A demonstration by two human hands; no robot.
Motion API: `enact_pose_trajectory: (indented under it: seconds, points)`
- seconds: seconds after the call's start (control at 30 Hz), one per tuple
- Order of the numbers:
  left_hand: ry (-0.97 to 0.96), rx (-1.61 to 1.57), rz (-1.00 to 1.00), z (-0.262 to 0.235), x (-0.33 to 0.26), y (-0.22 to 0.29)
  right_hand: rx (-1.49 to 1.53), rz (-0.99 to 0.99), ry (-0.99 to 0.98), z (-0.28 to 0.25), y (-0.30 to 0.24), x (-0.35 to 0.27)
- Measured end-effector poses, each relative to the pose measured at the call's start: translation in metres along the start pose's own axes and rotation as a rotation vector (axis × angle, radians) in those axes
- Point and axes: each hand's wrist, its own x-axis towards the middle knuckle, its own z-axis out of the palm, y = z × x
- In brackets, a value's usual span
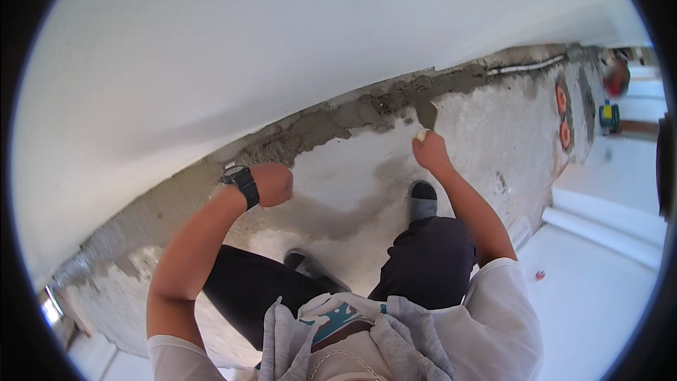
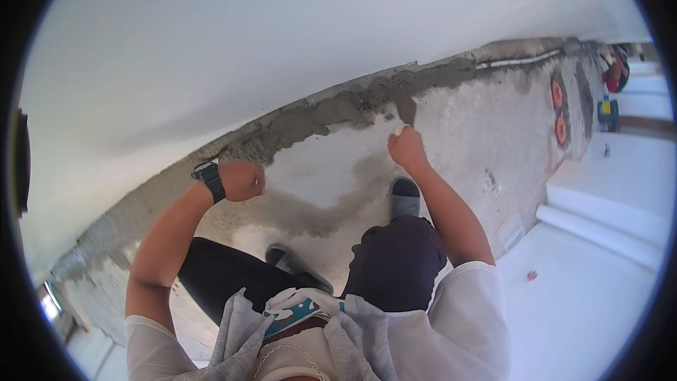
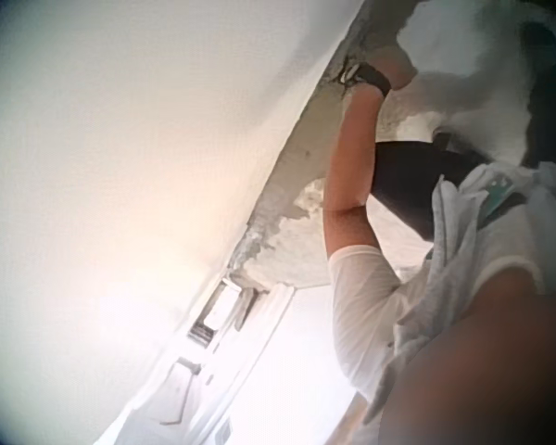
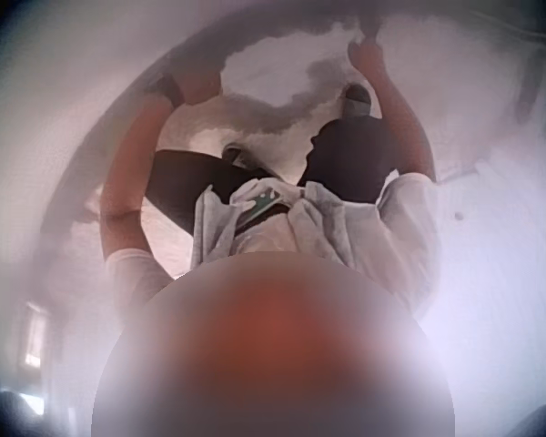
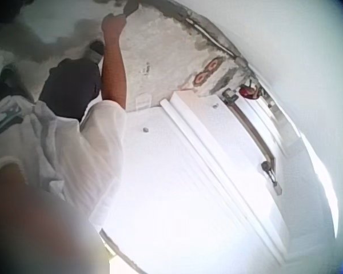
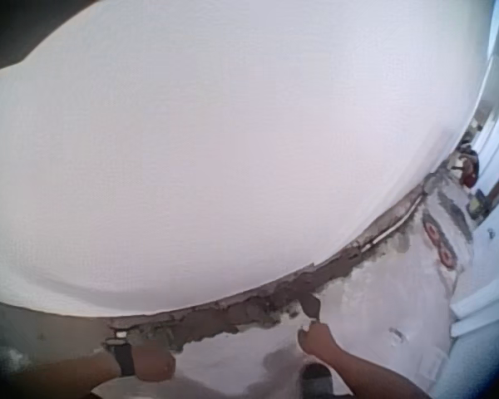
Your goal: The person scoops wet cement from the floor with a trowel and applies it to the base of a wall, smoothing it in place. The person repeats this process along the wall base, occasionally walking to gather more cement.
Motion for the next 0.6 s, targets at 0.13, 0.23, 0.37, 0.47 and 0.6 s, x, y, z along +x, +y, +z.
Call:
enact_pose_trajectory:
  seconds: [0.13, 0.23, 0.37, 0.47, 0.6]
  points:
    - [0.336, -0.008, 0.072, -0.036, -0.053, 0.025, 0.107, 0.309, 0.025, 0.023, 0.007, -0.031]
    - [0.475, -0.106, 0.153, -0.041, -0.107, 0.042, 0.311, 0.374, -0.115, 0.060, -0.036, -0.051]
    - [0.565, -0.386, 0.057, -0.023, -0.147, 0.032, 0.470, 0.223, -0.305, 0.091, -0.109, -0.060]
    - [0.745, -0.485, -0.068, 0.003, -0.169, 0.009, 0.396, 0.072, -0.475, 0.081, -0.113, -0.062]
    - [0.839, -0.570, -0.321, 0.016, -0.217, -0.011, 0.253, -0.016, -0.049, 0.050, -0.070, -0.039]
